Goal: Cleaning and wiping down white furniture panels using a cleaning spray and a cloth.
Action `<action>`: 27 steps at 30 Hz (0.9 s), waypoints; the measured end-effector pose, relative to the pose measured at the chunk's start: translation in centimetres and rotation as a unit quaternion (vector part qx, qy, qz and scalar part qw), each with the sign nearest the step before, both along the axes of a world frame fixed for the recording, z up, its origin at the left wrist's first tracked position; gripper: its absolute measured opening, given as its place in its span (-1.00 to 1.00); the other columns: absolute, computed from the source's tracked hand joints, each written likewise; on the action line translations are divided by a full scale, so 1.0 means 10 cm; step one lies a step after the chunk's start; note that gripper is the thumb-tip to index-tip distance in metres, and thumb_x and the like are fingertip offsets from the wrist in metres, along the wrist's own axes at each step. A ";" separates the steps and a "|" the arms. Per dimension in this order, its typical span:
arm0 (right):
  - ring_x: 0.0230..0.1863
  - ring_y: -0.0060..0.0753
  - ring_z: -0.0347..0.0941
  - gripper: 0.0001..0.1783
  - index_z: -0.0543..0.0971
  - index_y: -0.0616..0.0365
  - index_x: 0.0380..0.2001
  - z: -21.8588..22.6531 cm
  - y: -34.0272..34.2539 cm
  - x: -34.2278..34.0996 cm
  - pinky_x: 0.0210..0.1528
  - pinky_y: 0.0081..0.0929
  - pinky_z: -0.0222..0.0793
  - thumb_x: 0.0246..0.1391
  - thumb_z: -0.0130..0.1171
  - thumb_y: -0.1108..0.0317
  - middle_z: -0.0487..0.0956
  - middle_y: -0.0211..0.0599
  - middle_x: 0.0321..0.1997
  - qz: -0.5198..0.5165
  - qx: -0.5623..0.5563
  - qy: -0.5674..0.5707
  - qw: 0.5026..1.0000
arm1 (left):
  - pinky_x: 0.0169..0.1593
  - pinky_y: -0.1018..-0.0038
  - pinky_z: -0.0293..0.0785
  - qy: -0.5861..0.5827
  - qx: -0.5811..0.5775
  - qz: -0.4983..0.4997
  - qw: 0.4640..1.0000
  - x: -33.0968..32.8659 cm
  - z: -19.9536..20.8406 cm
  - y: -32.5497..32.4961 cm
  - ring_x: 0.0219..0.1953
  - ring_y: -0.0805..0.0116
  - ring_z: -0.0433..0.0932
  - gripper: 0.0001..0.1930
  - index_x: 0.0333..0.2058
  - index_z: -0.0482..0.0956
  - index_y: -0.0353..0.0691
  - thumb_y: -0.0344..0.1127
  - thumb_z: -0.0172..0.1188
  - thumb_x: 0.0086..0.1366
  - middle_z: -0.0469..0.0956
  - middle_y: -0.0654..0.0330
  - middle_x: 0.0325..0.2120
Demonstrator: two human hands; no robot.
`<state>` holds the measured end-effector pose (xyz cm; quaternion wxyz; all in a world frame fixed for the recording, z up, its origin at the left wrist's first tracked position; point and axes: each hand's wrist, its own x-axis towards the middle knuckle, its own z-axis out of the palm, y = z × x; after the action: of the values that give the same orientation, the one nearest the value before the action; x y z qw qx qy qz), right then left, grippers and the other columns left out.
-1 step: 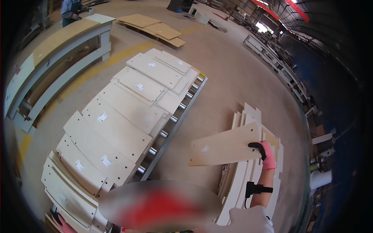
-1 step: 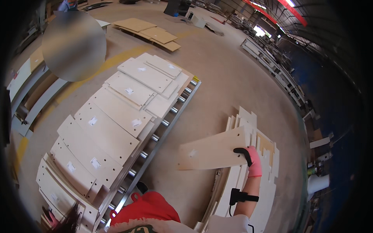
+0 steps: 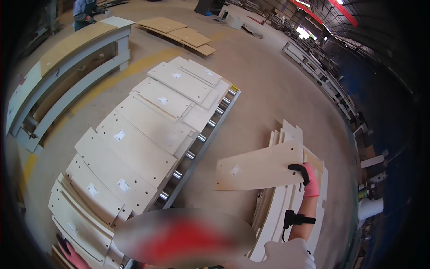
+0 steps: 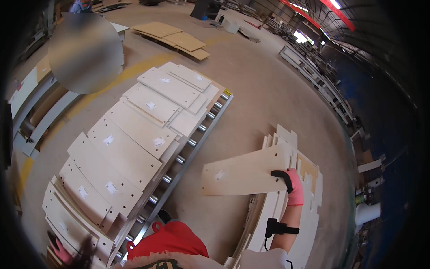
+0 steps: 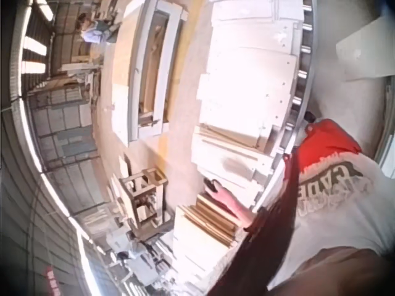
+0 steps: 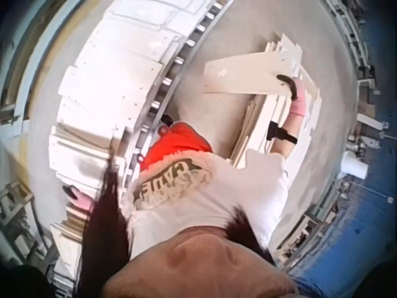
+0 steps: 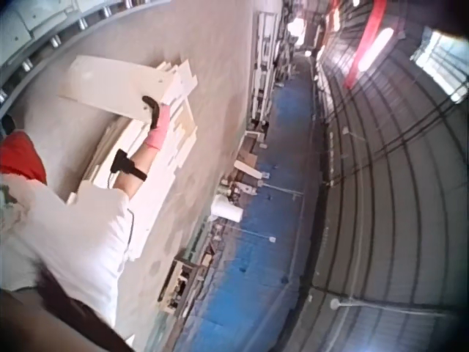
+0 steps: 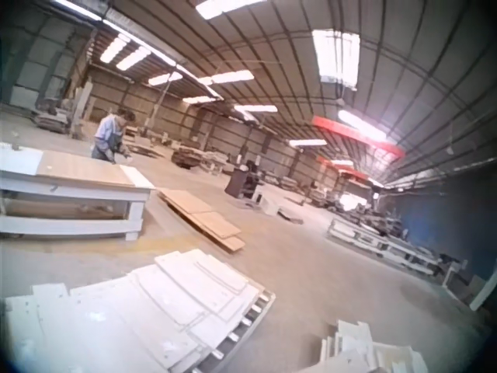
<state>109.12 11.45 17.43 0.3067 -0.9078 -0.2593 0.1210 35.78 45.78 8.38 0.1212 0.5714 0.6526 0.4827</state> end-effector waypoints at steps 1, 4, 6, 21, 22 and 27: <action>-0.36 -0.48 0.47 -0.83 0.61 0.16 -0.44 0.23 0.26 -0.31 -0.29 -0.56 0.37 -0.16 0.08 0.42 0.51 -0.33 -0.40 0.034 0.059 -0.032 0.997 | -0.04 0.48 0.31 -0.042 -0.089 -0.006 0.995 0.03 -0.03 0.04 -0.13 0.30 0.42 -0.61 -0.02 0.36 -0.36 -0.25 0.00 0.24 0.46 0.09 -0.15; -0.34 -0.48 0.47 -0.80 0.60 0.20 -0.41 0.64 0.78 -0.62 -0.28 -0.56 0.36 -0.16 0.07 0.44 0.49 -0.30 -0.37 -0.040 0.173 0.127 0.976 | 0.16 0.47 0.14 -0.205 -0.173 -0.211 0.940 0.65 -0.11 0.11 0.05 0.33 0.34 -0.56 0.06 0.30 -0.38 -0.29 -0.07 0.24 0.39 0.07 0.00; -0.26 -0.44 0.45 -0.83 0.57 0.22 -0.46 0.61 0.99 -0.84 -0.24 -0.55 0.35 -0.15 0.04 0.44 0.51 -0.27 -0.33 -0.017 0.180 0.066 0.981 | 0.14 0.45 0.18 -0.273 -0.224 -0.328 0.876 1.58 0.26 -0.19 0.01 0.35 0.37 -0.52 0.04 0.33 -0.38 -0.25 0.00 0.18 0.43 0.07 -0.05; -0.34 -0.49 0.42 -0.69 0.43 0.26 -0.16 -0.81 2.77 -4.61 -0.37 -0.51 0.39 -0.03 0.14 0.49 0.47 -0.31 -0.27 0.347 0.259 0.522 0.735 | -0.17 0.45 0.48 -0.703 -0.046 -0.062 0.707 1.22 0.29 0.02 -0.26 0.37 0.50 -0.57 0.00 0.28 -0.32 -0.43 0.14 0.13 0.47 0.13 -0.22; -0.33 -0.48 0.43 -0.60 0.37 0.27 -0.08 -0.98 2.78 -4.57 -0.35 -0.54 0.40 -0.03 0.16 0.48 0.48 -0.30 -0.27 0.425 0.172 0.567 0.684 | -0.13 0.43 0.48 -0.715 -0.032 -0.081 0.693 0.96 0.24 -0.03 -0.23 0.34 0.50 -0.58 -0.02 0.29 -0.33 -0.45 0.14 0.13 0.47 0.12 -0.21; 0.03 -0.15 0.36 -0.51 0.20 0.27 0.10 -1.79 3.07 -4.46 0.08 -0.30 0.26 0.12 -0.08 0.30 0.37 -0.08 0.06 0.182 -0.109 0.885 0.414 | -0.11 0.39 0.49 -0.689 -0.065 -0.103 0.715 -0.02 0.02 -0.26 -0.18 0.31 0.51 -0.56 0.00 0.28 -0.33 -0.50 0.14 0.11 0.46 0.11 -0.17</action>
<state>64.48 42.17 -0.50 0.2357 -0.2552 0.0120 0.9377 35.58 43.15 8.60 0.6227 0.1356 0.3553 0.6838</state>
